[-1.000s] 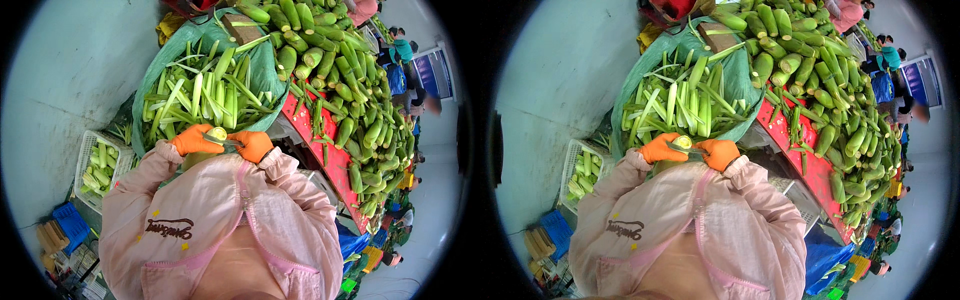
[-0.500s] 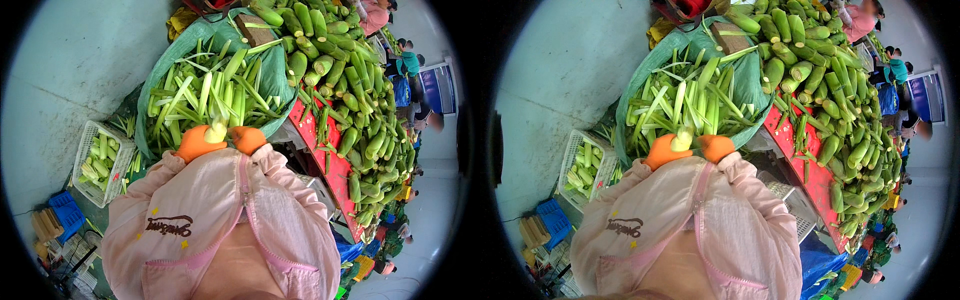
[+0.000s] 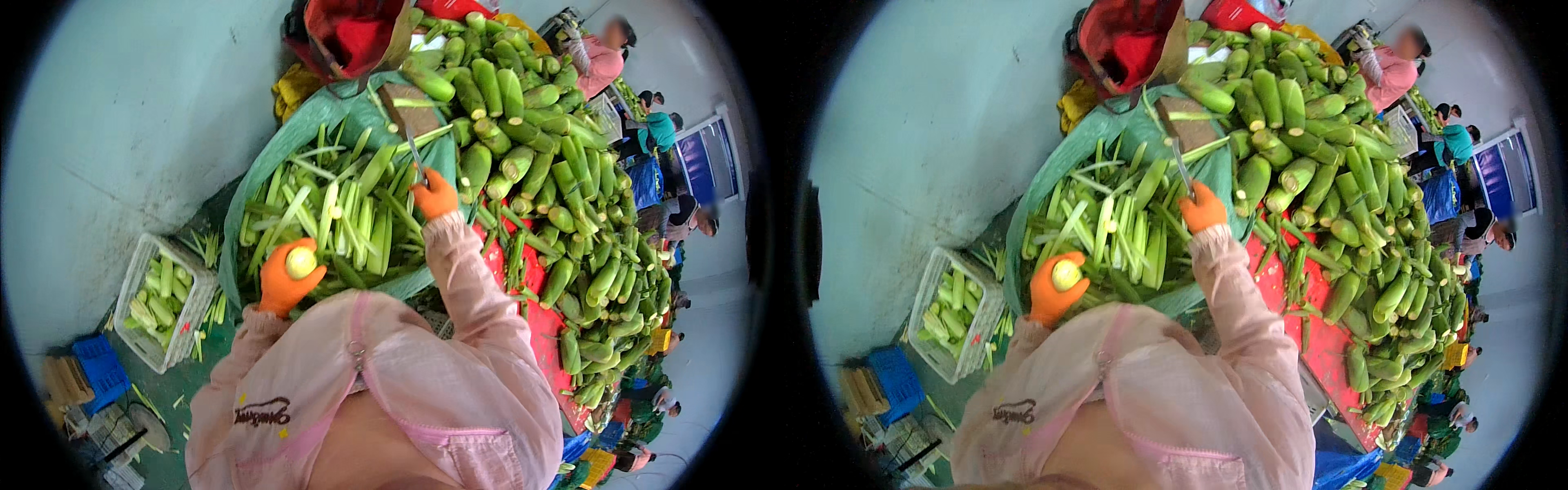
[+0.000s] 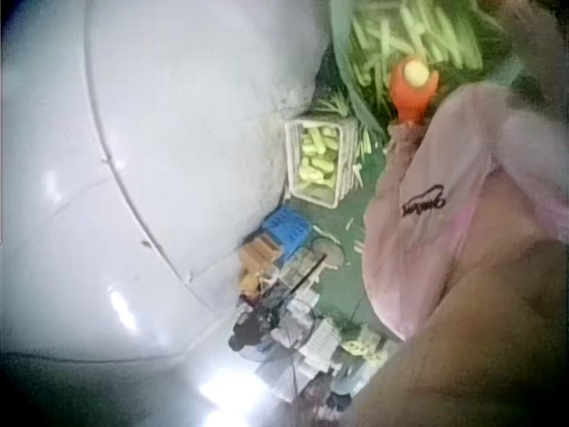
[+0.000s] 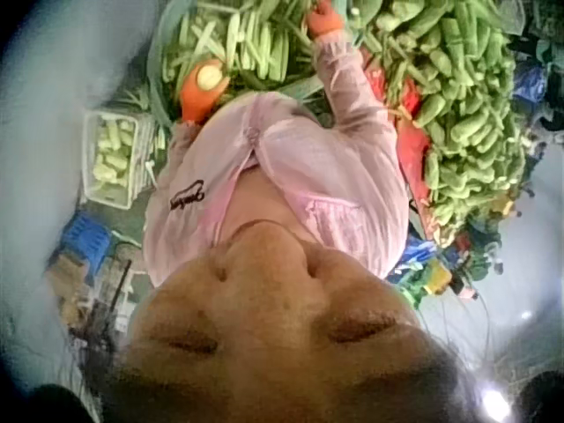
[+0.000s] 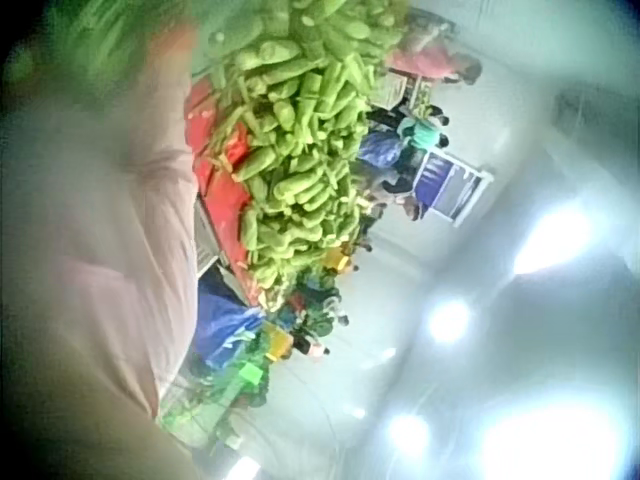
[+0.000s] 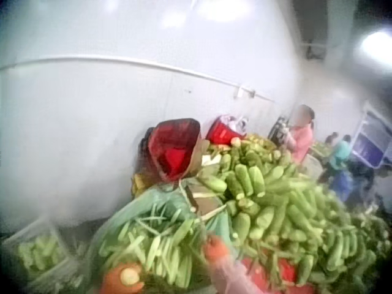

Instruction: The person husks corn cobs by hand and with a knife, placing the peeled corn into plastic crates.

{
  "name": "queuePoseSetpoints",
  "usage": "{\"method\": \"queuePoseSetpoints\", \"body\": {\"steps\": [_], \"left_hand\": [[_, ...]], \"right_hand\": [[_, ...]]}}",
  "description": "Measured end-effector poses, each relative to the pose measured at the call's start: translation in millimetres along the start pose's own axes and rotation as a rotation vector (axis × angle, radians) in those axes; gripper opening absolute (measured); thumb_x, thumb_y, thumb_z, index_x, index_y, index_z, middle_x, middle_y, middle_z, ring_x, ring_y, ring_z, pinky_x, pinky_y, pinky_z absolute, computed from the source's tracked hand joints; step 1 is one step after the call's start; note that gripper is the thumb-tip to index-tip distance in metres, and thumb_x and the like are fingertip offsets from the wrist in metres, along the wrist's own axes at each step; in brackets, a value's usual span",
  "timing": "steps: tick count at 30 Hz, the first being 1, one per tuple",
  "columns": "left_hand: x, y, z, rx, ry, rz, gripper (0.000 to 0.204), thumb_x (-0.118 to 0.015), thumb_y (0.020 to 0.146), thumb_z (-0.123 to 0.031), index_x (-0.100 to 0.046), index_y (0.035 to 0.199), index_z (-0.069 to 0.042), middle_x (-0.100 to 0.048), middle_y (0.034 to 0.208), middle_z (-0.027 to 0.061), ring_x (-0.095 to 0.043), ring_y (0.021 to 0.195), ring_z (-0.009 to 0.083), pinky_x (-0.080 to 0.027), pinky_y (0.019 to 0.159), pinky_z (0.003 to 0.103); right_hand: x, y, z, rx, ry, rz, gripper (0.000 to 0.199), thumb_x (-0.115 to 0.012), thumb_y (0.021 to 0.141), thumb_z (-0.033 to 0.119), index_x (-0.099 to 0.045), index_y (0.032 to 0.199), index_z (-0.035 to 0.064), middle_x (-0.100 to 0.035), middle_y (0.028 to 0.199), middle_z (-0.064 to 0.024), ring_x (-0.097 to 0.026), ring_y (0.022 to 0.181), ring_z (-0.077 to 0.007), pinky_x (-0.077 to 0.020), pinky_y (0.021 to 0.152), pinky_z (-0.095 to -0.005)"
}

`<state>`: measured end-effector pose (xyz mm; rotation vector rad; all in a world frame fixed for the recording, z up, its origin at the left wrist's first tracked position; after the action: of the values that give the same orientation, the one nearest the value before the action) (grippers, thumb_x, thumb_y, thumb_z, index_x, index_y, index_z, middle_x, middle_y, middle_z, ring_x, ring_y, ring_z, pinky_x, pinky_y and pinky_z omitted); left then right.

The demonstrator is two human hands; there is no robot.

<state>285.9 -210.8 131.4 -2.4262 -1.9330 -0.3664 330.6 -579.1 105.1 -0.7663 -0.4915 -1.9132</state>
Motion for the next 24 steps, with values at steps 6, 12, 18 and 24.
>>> {"method": "queuePoseSetpoints", "body": {"steps": [6, 12, 18, 24], "left_hand": [[5.7, -19.3, 6.2, 0.097, -0.022, -0.048, 0.047, -0.084, 0.064, -0.008, -0.065, 0.107, -0.003, -0.069, 0.103, 0.0098, -0.065, 0.096, 0.0190, -0.051, 0.086, 0.033], [-9.5, 2.8, 5.8, 0.116, -0.014, 0.021, 0.046, -0.082, 0.066, -0.007, -0.065, 0.109, -0.004, -0.068, 0.107, 0.0094, -0.064, 0.099, 0.0185, -0.050, 0.087, 0.033], [-99.0, 47.1, -25.7, -0.248, 0.093, 0.205, 0.061, -0.081, 0.068, -0.011, -0.060, 0.124, -0.004, -0.066, 0.115, 0.0129, -0.064, 0.101, 0.0270, -0.051, 0.087, 0.036], [-258.2, 2.9, -105.0, -0.560, 0.100, 0.831, 0.094, -0.081, 0.068, -0.023, -0.033, 0.146, -0.003, -0.058, 0.128, 0.0190, -0.058, 0.114, 0.0350, -0.047, 0.094, 0.041]], "right_hand": [[28.4, 150.2, 42.4, 0.191, -0.535, -0.222, 0.064, -0.060, 0.079, 0.031, -0.046, 0.140, 0.0189, -0.066, 0.110, -0.0153, -0.064, 0.096, -0.0353, -0.0506, 0.082, -0.0453], [24.7, 84.2, 94.7, 0.401, 0.005, -0.033, 0.066, -0.073, 0.077, 0.047, -0.057, 0.130, 0.0103, -0.066, 0.115, -0.0139, -0.066, 0.099, -0.0293, -0.0520, 0.085, -0.0404], [-8.7, -112.3, 101.0, 0.247, 0.428, 0.453, 0.077, -0.073, 0.078, 0.047, -0.047, 0.142, 0.0131, -0.066, 0.118, -0.0135, -0.067, 0.099, -0.0252, -0.0510, 0.089, -0.0351], [101.8, -211.5, 9.9, -0.207, 0.187, -0.249, 0.064, -0.078, 0.071, 0.042, -0.062, 0.125, 0.0119, -0.071, 0.098, -0.0143, -0.069, 0.089, -0.0264, -0.0537, 0.080, -0.0361]]}}
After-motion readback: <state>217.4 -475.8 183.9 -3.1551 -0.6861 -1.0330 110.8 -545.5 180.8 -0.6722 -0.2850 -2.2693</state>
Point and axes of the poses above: each hand's wrist, its own y-axis towards the middle knuckle, its own x-axis out of the back of the hand, z = x × y, the point moved 7 cm from there along y, towards the middle knuckle
